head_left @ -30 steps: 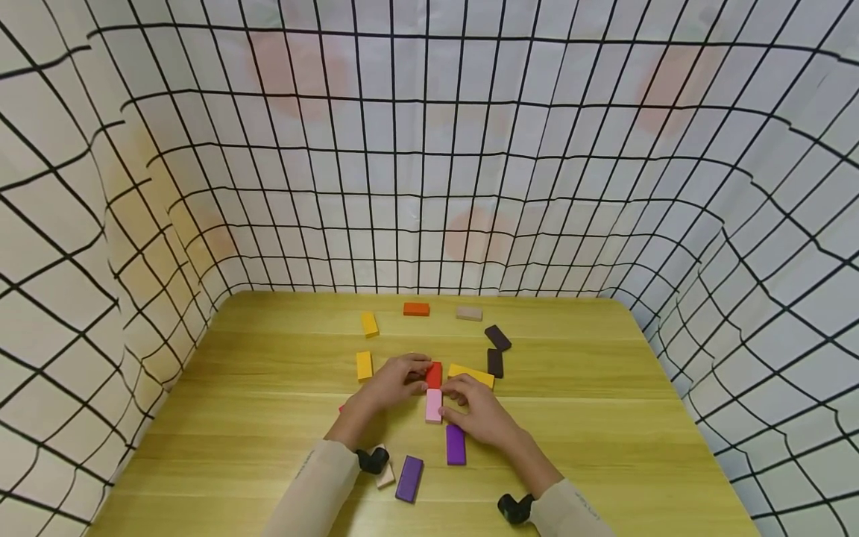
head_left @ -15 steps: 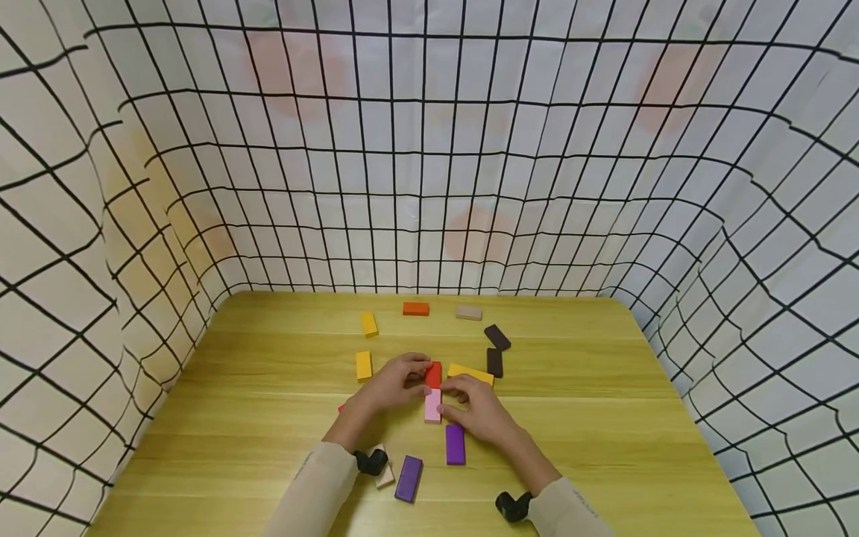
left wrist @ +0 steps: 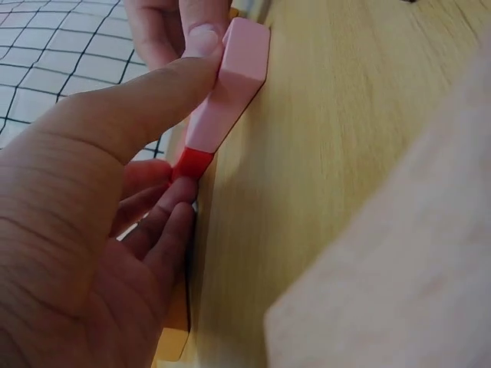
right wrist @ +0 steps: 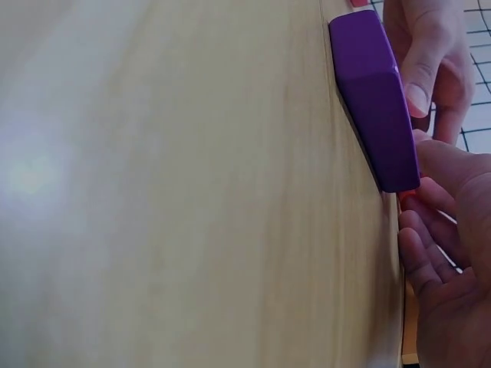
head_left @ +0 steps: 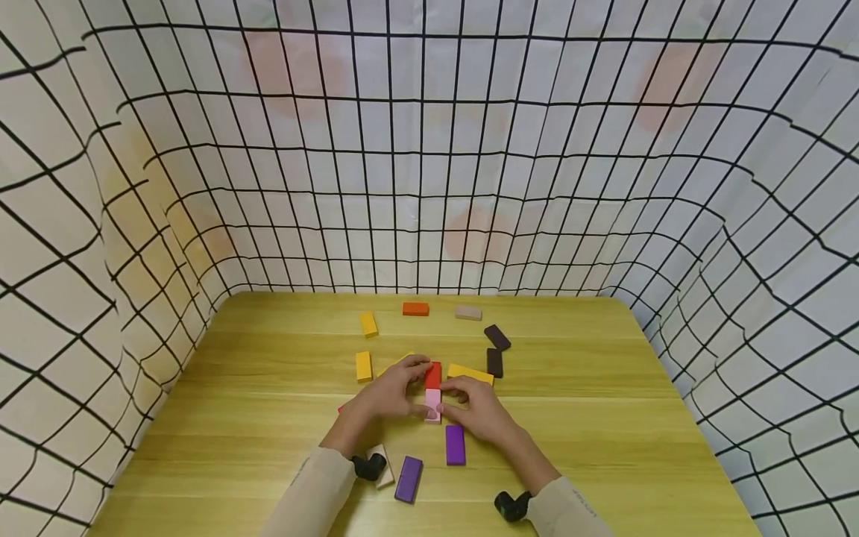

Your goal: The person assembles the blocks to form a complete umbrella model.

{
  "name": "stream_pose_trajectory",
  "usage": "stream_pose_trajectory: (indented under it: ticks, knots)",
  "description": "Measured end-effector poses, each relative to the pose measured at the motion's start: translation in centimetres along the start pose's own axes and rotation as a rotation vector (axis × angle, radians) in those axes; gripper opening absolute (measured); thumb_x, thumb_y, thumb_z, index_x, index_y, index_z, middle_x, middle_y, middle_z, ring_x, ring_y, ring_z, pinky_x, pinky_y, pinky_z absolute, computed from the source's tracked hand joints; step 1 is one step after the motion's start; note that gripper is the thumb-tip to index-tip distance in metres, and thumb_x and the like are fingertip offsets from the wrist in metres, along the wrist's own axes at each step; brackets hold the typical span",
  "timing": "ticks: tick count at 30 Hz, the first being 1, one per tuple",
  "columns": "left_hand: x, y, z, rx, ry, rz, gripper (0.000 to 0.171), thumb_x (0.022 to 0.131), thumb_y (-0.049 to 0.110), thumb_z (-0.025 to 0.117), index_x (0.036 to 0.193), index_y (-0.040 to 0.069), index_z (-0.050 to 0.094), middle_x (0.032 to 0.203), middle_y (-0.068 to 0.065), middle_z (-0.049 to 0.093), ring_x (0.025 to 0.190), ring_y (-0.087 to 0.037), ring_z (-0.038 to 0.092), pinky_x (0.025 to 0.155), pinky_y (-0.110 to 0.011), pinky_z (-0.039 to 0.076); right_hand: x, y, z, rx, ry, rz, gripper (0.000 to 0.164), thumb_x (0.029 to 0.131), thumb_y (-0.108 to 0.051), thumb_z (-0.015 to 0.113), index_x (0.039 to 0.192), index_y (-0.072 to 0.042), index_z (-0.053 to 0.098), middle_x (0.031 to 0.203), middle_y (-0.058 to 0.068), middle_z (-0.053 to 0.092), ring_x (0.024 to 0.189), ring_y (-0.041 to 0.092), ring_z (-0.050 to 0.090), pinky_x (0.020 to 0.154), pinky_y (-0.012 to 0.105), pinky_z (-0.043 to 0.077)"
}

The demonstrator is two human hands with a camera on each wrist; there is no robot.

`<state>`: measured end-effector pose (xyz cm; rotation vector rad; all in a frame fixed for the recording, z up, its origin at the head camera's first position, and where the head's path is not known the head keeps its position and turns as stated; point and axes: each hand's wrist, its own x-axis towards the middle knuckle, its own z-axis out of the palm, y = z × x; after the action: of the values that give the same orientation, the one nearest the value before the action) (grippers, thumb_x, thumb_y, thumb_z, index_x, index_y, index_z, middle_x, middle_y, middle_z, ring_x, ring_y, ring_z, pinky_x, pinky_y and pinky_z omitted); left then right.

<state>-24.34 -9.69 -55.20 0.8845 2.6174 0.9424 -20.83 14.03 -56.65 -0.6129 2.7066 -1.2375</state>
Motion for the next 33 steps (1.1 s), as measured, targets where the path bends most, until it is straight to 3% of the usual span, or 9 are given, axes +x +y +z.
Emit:
stream_pose_trajectory:
  ticks: [9, 21, 33]
  knots:
    - [-0.4, -0.4, 0.3, -0.025, 0.007, 0.027, 0.085, 0.086, 0.041, 0.083, 0.157, 0.013, 0.045, 0.164, -0.008, 0.037, 0.151, -0.032, 0.038, 0.121, -0.053, 0.037, -0.2, 0.1, 0.2, 0.001, -0.008, 0.009, 0.043, 0.095, -0.035, 0.076, 0.13, -0.011, 0.068, 0.118, 0.0, 0.072, 0.106, 0.016, 0.065, 0.092, 0.034, 0.058]
    - [-0.9, -0.2, 0.5, -0.021, 0.005, 0.018, 0.083, 0.088, 0.039, 0.081, 0.157, 0.011, 0.044, 0.166, -0.006, 0.038, 0.153, -0.031, 0.036, 0.123, -0.052, 0.034, -1.7, 0.2, -0.9, 0.035, -0.048, -0.015, 0.048, 0.098, -0.034, 0.072, 0.139, -0.01, 0.062, 0.131, 0.003, 0.067, 0.114, 0.019, 0.066, 0.1, 0.042, 0.056]
    - [-0.7, 0.3, 0.4, -0.017, -0.003, -0.032, 0.083, 0.089, 0.041, 0.081, 0.159, 0.016, 0.042, 0.166, 0.0, 0.036, 0.153, -0.031, 0.035, 0.124, -0.052, 0.033, -4.5, 0.7, -2.4, -0.042, -0.098, -0.012, 0.066, 0.089, -0.055, 0.076, 0.141, -0.018, 0.06, 0.139, -0.004, 0.061, 0.119, 0.015, 0.063, 0.102, 0.041, 0.055]
